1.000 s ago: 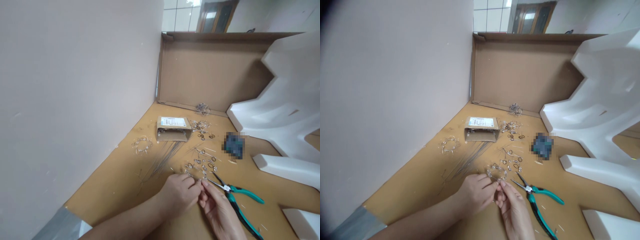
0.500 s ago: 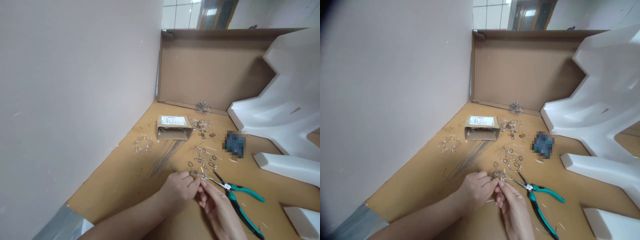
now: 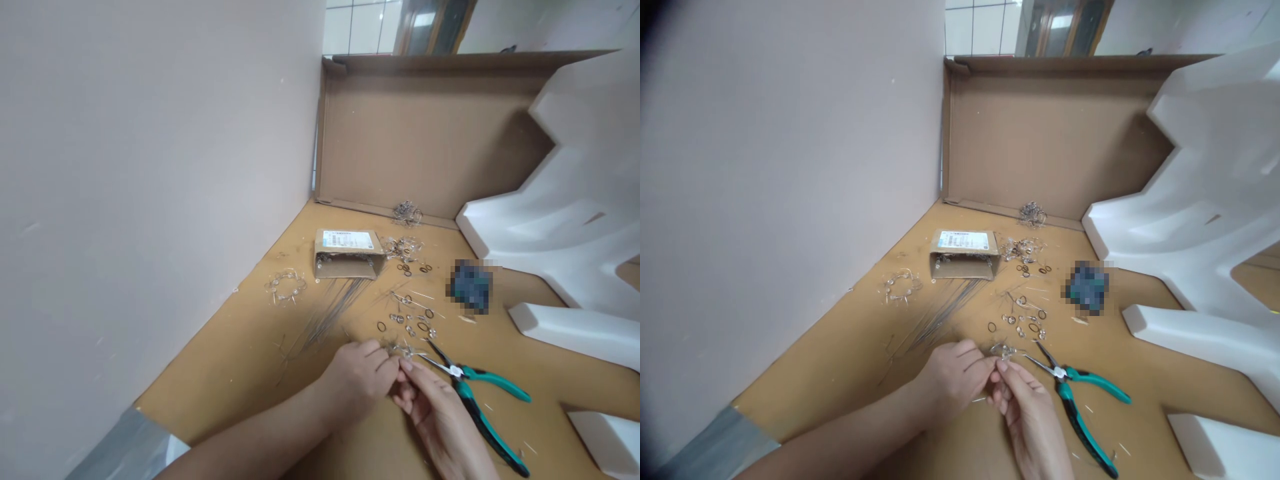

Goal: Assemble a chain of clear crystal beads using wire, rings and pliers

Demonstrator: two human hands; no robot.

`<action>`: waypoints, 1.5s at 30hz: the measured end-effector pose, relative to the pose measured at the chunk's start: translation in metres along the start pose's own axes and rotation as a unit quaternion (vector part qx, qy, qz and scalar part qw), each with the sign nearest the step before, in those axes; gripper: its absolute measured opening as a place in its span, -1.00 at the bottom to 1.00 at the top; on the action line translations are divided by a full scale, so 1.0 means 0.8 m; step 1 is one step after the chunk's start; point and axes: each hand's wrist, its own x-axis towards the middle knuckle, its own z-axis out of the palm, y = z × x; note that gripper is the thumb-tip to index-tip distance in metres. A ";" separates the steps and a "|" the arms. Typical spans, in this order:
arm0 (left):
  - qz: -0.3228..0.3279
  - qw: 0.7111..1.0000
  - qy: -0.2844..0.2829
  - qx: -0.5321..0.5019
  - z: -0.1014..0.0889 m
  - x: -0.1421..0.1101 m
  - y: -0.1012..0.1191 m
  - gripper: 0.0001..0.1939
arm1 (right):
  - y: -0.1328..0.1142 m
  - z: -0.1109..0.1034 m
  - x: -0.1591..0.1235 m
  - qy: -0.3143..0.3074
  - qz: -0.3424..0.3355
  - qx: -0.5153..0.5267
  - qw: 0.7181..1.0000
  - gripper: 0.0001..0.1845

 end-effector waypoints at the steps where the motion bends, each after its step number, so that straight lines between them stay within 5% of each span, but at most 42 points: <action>1: 0.004 1.000 -0.006 0.000 0.000 -0.001 0.000 -0.81 | 0.000 0.000 0.001 -0.007 0.001 -0.005 1.000 -0.84; 34: 0.064 0.998 0.003 0.024 0.005 -0.003 0.000 -0.84 | 0.004 -0.014 0.014 -0.002 -0.012 -0.071 0.997 -0.82; 45: 0.038 0.999 0.006 -0.021 0.002 -0.001 0.004 -0.78 | 0.006 -0.019 0.017 -0.016 -0.025 -0.107 0.994 -0.81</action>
